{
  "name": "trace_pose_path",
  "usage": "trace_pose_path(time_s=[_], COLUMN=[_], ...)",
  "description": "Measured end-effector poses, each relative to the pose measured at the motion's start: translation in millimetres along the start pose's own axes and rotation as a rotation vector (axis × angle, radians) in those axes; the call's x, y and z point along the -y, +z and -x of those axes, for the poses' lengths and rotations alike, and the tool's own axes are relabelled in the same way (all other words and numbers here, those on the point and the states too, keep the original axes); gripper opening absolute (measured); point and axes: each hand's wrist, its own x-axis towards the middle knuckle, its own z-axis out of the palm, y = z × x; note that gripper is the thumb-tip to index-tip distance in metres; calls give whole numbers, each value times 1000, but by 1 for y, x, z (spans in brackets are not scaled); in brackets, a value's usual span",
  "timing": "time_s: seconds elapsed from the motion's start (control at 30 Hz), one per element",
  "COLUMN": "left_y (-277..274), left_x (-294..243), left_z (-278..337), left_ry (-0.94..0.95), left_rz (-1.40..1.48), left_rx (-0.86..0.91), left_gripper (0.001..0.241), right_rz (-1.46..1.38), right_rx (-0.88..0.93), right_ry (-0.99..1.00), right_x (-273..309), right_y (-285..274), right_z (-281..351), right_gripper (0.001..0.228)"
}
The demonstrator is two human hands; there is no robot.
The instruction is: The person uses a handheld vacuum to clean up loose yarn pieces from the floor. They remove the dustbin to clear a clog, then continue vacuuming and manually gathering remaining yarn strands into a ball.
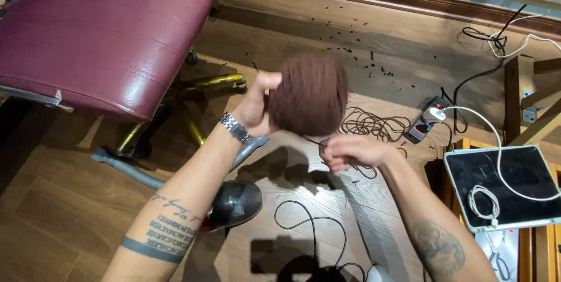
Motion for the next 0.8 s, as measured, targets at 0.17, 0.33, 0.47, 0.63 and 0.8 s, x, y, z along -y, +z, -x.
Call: trace_pose_path(time_s=[0.17, 0.33, 0.47, 0.63, 0.8], left_y=[36, 7, 9, 32, 21], left_x=[-9, 2, -9, -30, -15], left_z=[35, 17, 22, 38, 23], left_ry=[-329, -411, -203, -316, -403], left_rz=[-778, -1216, -356, -306, -976], left_rx=[-67, -420, -457, -172, -450], left_gripper=[65, 102, 84, 58, 96], right_rz=[785, 665, 647, 346, 440], right_rx=[-672, -518, -15, -150, -788], right_ry=[349, 155, 12, 348, 148], right_x=[108, 141, 72, 43, 68], right_y=[26, 66, 75, 33, -20], right_z=[-28, -19, -31, -42, -50], right_gripper=[46, 26, 27, 35, 13])
